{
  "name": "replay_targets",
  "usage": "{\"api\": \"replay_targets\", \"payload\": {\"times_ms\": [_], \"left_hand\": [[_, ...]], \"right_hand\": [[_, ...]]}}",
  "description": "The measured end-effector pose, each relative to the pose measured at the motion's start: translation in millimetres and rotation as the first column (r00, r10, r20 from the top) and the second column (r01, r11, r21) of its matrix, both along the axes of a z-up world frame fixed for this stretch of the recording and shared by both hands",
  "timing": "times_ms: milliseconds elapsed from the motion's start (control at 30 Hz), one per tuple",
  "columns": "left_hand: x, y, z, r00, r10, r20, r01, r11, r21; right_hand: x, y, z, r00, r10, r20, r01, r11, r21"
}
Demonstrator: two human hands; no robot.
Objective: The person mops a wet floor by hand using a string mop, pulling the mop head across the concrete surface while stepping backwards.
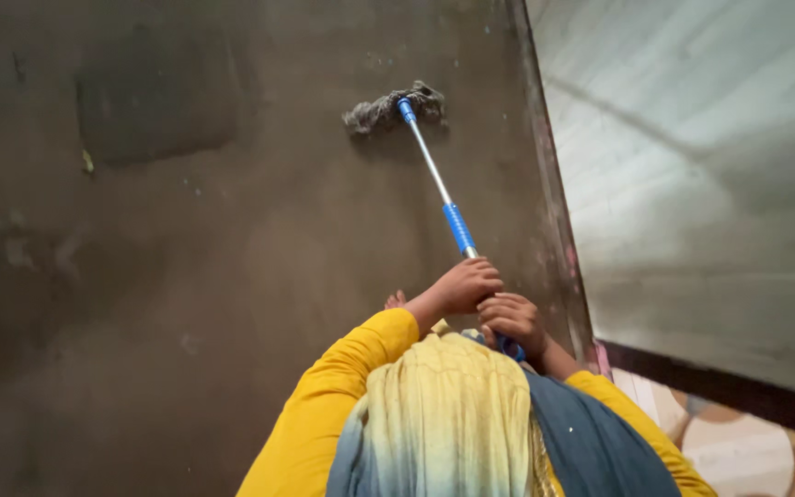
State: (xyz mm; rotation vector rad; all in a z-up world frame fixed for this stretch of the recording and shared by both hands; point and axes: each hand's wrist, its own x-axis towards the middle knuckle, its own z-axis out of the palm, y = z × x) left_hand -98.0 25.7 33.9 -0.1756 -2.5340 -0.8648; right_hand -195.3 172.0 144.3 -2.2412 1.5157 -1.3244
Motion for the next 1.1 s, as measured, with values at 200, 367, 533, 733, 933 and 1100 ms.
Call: {"api": "replay_targets", "payload": {"times_ms": [200,367,533,733,933,1100], "left_hand": [[-39,-107,-5,0.918,0.338,0.206,-0.311,0.938,-0.154],[-51,-123,-28,0.84,0.458,0.292,-0.459,0.886,-0.069],[-51,-90,-48,0.877,0.373,0.303,-0.399,0.917,0.027],[-65,0,-18,0.924,0.341,0.172,-0.372,0.905,0.206],[-77,92,44,0.959,0.268,0.093,-0.275,0.959,0.074],[-87,143,60,0.992,0.053,0.111,-0.061,0.996,0.065]], "right_hand": [[-54,-115,-15,0.982,0.049,-0.182,-0.017,0.985,0.173],[-74,-140,-32,0.973,0.052,-0.225,0.002,0.972,0.233],[-72,-100,-31,0.975,0.055,-0.217,-0.002,0.971,0.241],[-76,-12,17,0.987,0.013,-0.162,0.026,0.971,0.238],[-95,91,48,0.988,0.053,-0.145,-0.001,0.943,0.334],[-112,154,24,0.981,0.14,-0.135,-0.074,0.91,0.409]]}}
